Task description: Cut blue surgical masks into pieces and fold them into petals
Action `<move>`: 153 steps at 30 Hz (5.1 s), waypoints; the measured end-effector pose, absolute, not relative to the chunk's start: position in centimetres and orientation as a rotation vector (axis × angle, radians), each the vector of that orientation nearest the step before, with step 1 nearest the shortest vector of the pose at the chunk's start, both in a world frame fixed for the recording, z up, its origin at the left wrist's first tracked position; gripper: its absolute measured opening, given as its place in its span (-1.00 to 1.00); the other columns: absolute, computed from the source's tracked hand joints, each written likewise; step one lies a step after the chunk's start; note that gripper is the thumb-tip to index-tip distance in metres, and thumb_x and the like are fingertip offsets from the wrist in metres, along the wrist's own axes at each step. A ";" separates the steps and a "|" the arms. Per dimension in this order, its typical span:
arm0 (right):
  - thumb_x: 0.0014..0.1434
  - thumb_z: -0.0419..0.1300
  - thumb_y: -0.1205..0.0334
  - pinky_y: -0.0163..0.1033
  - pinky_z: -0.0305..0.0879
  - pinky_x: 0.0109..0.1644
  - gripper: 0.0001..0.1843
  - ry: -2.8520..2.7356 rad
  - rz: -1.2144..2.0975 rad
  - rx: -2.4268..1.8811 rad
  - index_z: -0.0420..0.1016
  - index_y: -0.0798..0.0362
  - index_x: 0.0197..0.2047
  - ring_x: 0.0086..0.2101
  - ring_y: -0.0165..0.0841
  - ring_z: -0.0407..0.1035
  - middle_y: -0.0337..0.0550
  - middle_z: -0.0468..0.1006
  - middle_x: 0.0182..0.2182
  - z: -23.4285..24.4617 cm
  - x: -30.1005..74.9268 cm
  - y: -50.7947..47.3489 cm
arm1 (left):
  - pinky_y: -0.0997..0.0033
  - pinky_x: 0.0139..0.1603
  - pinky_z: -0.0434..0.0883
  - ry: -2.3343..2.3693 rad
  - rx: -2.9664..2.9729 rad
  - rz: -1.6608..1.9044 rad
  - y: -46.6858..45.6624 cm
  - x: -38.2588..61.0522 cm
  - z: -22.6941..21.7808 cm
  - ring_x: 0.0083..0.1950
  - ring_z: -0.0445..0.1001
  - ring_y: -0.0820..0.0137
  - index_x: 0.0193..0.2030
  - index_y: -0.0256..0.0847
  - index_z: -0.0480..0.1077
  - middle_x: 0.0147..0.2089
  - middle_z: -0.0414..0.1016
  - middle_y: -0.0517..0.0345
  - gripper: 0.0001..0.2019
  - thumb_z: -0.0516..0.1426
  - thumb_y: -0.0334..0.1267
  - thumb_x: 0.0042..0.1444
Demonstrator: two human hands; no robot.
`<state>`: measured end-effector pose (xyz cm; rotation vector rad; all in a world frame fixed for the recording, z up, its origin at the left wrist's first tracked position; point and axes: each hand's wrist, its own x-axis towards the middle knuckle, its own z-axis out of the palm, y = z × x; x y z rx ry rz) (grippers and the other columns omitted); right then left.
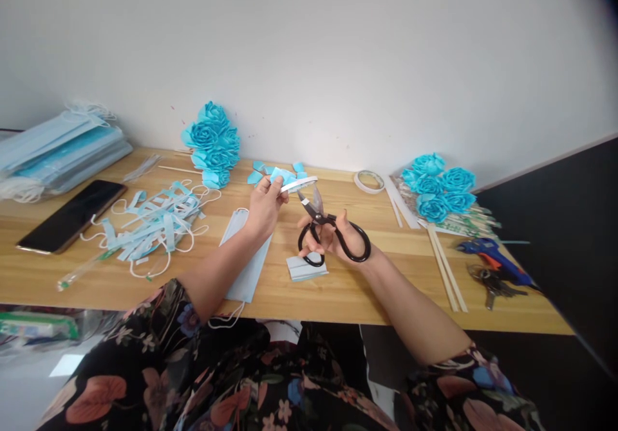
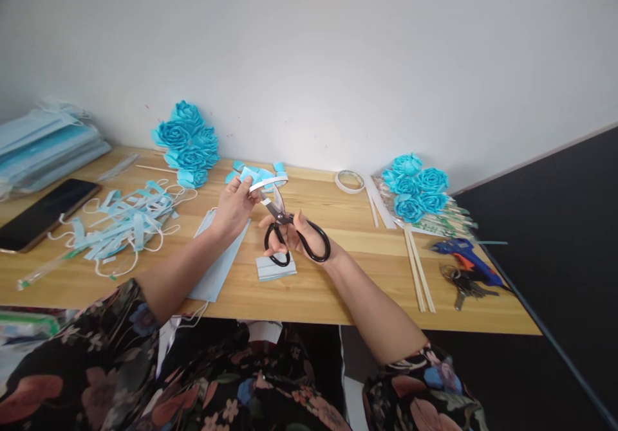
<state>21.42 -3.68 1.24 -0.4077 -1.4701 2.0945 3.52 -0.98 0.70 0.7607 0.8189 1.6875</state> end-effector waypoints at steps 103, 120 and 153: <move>0.12 0.23 0.37 -0.26 0.31 -0.35 -0.86 -2.342 0.800 -1.818 0.65 0.09 -0.35 -0.52 -0.37 0.44 -0.18 0.60 -0.53 5.8 31.9 2.6 | 0.24 -0.02 0.41 1.059 1.518 1.133 -2.3 0.0 -1.1 -0.23 0.49 0.32 -0.35 -0.23 0.40 -0.32 0.52 0.08 -0.76 0.11 -0.10 0.22; 0.19 0.21 0.31 -0.23 0.21 -0.19 -0.85 -2.346 0.478 -1.394 0.61 0.03 -0.21 -0.32 -0.32 0.41 -0.14 0.61 -0.29 0.5 24.8 -1.8 | 0.38 -0.20 0.43 0.996 1.386 1.216 -3.1 0.2 -0.5 -0.33 0.43 0.41 -0.33 -0.20 0.35 -0.39 0.46 0.15 -0.71 0.17 0.00 0.20; 0.23 0.23 0.14 -0.31 0.30 -0.31 -0.82 -1.771 0.712 -1.071 0.55 0.07 -0.28 -0.45 -0.48 0.31 -0.23 0.55 -0.40 5.5 19.9 -3.0 | 0.42 -0.34 0.36 0.959 1.313 1.141 -3.8 0.4 0.3 -0.42 0.41 0.47 -0.35 -0.25 0.36 -0.42 0.48 0.13 -0.84 0.14 -0.23 0.23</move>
